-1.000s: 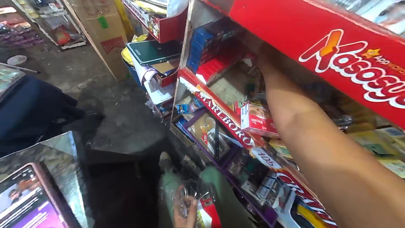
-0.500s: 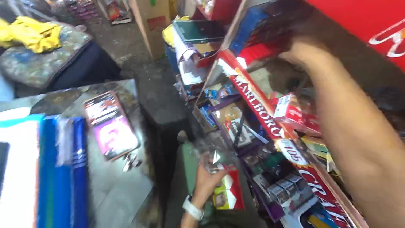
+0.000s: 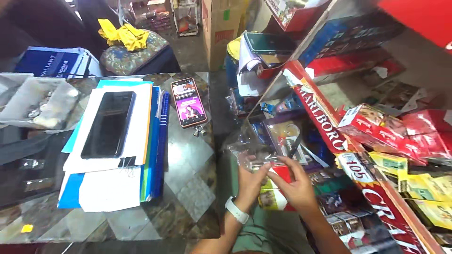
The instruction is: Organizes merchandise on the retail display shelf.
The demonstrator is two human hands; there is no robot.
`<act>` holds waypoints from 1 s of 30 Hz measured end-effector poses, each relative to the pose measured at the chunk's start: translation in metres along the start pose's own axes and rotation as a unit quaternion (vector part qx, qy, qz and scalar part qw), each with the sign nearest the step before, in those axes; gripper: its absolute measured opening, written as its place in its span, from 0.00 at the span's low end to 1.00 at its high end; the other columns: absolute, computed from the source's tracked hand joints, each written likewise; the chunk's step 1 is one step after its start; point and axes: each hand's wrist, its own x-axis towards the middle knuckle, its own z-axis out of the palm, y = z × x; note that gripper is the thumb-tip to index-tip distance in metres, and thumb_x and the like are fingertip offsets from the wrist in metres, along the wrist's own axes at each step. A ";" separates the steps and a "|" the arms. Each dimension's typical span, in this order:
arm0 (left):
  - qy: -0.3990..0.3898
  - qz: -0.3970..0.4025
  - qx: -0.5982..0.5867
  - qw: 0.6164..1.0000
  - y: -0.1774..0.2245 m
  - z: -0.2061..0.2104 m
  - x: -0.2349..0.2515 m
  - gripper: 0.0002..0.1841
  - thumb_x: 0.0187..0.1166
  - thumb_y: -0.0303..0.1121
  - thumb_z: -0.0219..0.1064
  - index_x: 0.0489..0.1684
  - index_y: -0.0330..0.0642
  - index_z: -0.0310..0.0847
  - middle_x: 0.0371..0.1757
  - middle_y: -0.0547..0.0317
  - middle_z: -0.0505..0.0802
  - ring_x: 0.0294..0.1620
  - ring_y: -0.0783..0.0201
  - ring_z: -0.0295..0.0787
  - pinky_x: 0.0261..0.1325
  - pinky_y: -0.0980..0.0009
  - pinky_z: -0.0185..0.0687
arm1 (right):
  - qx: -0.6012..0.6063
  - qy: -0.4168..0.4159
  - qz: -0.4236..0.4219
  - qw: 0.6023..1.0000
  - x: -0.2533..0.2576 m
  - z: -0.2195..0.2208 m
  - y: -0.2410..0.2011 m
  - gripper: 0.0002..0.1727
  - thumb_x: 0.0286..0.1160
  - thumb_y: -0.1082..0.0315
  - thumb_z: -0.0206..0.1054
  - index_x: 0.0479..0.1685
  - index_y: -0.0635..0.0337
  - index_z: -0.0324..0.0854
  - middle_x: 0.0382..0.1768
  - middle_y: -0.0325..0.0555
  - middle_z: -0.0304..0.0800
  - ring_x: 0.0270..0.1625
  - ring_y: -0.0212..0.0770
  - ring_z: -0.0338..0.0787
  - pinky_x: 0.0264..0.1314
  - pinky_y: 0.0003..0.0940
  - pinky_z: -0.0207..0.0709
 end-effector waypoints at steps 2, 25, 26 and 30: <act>-0.024 -0.010 0.028 0.999 -0.002 0.002 -0.009 0.31 0.86 0.36 0.61 0.82 0.25 0.60 0.70 0.38 0.82 0.64 0.63 0.84 0.70 0.67 0.80 | -0.075 0.101 -0.091 0.988 -0.015 0.010 -0.004 0.30 0.66 0.55 0.78 0.58 0.74 0.83 0.59 0.71 0.81 0.58 0.48 0.84 0.60 0.31 0.80; -0.123 -0.059 0.199 0.971 -0.034 -0.025 -0.038 0.29 0.93 0.38 0.50 0.86 0.25 0.57 0.77 0.25 0.76 0.75 0.39 0.78 0.77 0.47 0.73 | 0.025 0.020 0.014 0.999 -0.003 -0.056 -0.018 0.36 0.68 0.68 0.76 0.72 0.81 0.68 0.66 0.74 0.78 0.65 0.44 0.83 0.69 0.35 0.78; -0.087 -0.025 0.155 0.984 -0.024 -0.023 -0.043 0.28 0.95 0.40 0.43 0.83 0.25 0.61 0.74 0.28 0.79 0.70 0.43 0.82 0.73 0.49 0.77 | 0.011 0.002 0.005 1.000 -0.004 -0.055 -0.017 0.37 0.69 0.66 0.76 0.73 0.83 0.67 0.66 0.78 0.78 0.66 0.48 0.83 0.70 0.39 0.77; -0.074 0.059 0.092 0.991 0.026 -0.008 -0.077 0.28 0.92 0.38 0.52 0.80 0.21 0.63 0.71 0.25 0.80 0.66 0.43 0.83 0.70 0.50 0.78 | 0.041 -0.025 -0.032 0.998 -0.021 -0.034 -0.026 0.40 0.72 0.63 0.76 0.75 0.86 0.63 0.69 0.80 0.74 0.70 0.52 0.81 0.75 0.38 0.75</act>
